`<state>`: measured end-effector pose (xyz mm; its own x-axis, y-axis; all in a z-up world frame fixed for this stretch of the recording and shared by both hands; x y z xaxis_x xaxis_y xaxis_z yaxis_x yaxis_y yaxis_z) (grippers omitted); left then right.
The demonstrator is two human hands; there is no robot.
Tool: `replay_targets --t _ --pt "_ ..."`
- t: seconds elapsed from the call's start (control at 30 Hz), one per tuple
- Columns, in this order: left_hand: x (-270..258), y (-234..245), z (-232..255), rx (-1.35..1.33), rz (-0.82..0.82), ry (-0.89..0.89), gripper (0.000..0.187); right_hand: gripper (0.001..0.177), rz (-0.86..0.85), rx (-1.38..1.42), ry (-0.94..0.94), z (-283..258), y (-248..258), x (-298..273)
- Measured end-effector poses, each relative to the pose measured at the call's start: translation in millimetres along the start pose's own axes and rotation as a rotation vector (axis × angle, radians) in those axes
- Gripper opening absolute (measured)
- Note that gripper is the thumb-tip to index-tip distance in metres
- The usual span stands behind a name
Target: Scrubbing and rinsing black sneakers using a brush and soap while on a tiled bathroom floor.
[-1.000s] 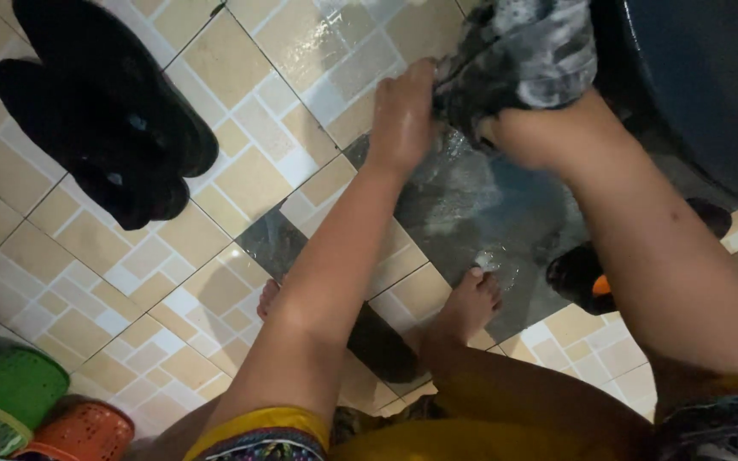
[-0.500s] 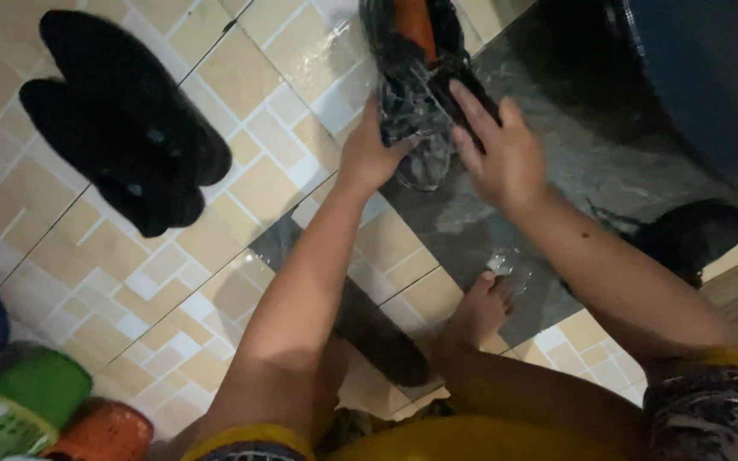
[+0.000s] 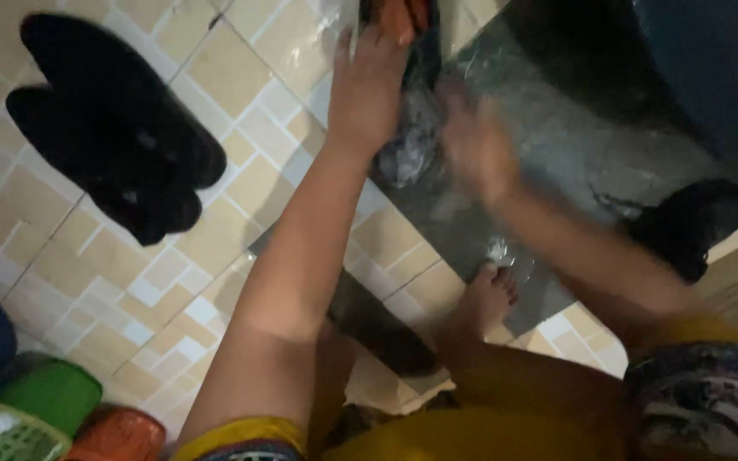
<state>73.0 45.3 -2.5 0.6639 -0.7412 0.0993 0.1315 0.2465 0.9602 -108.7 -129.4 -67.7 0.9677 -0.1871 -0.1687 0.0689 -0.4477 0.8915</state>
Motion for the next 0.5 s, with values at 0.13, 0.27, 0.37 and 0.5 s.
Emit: replay_targets --t 0.13,0.27,0.37,0.5 --pt "20 6 -10 0.074 -0.341 0.004 0.029 0.053 -0.722 -0.119 -0.051 -119 59 -28" --pt "13 -12 -24 0.015 -0.237 -0.081 0.036 0.047 -0.202 0.178 -0.391 -34 29 7" --pt "18 -5 -21 -0.093 -0.086 -0.098 0.047 0.048 0.270 0.099 -0.010 -40 42 28" --pt "16 3 -23 -0.023 -0.149 -0.041 0.044 0.059 0.122 0.601 -0.316 -89 19 -13"
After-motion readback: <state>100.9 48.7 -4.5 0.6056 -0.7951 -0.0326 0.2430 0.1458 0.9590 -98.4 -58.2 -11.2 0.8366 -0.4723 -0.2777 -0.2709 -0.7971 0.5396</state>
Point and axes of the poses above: each hand's wrist, its own x-axis towards the middle knuckle, its own y-axis out of the back of the hand, z = x × y, the point moved 2 cm from there along x, towards the middle knuckle, and after that the axes turned 2 degrees about z, right-handed, at the moved point
